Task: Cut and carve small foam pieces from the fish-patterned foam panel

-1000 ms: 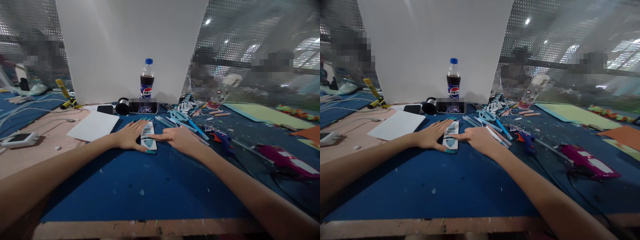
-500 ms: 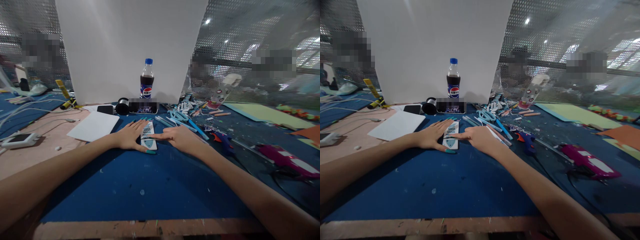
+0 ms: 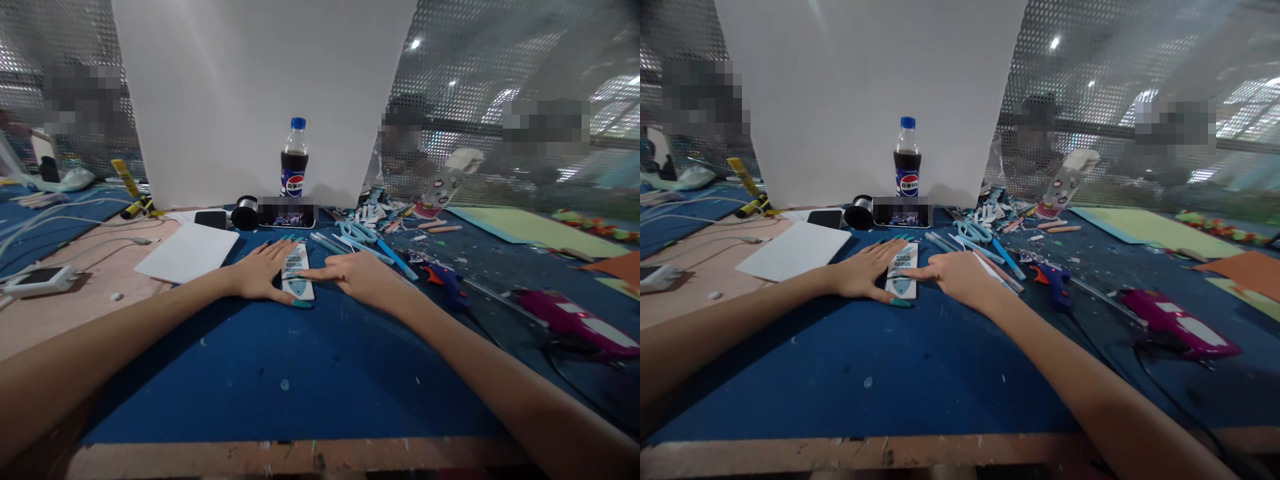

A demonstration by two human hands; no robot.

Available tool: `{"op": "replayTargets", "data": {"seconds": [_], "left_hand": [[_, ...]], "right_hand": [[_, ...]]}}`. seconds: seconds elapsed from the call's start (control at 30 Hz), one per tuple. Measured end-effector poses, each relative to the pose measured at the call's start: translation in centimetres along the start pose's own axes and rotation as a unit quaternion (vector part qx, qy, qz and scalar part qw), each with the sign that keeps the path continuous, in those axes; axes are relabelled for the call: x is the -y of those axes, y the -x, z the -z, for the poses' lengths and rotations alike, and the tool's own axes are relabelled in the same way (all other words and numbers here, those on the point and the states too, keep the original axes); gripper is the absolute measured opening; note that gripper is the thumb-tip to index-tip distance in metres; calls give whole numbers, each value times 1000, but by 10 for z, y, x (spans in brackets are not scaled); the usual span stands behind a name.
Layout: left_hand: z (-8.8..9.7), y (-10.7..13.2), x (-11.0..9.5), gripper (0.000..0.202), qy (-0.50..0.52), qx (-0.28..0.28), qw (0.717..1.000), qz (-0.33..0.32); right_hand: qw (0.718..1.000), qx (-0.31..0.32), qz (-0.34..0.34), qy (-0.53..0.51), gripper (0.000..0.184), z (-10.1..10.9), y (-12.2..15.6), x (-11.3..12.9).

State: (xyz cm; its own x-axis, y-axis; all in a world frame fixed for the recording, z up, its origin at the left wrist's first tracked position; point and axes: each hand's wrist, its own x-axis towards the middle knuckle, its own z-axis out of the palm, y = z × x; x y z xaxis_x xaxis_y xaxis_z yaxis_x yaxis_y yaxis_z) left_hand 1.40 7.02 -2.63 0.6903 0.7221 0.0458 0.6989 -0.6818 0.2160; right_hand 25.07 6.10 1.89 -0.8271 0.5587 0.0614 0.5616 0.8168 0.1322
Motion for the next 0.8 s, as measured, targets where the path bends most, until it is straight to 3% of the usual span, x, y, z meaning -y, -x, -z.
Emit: {"op": "replayTargets", "data": {"seconds": [0.53,0.8], "left_hand": [[0,0,-2,105,5,-4,1000,-2],[3,0,-2,103,14,7,1000,8]], "right_hand": [[999,25,-6,26,65,6,-5,12],[1000,22,3,2,63,5,-5,4]]}}
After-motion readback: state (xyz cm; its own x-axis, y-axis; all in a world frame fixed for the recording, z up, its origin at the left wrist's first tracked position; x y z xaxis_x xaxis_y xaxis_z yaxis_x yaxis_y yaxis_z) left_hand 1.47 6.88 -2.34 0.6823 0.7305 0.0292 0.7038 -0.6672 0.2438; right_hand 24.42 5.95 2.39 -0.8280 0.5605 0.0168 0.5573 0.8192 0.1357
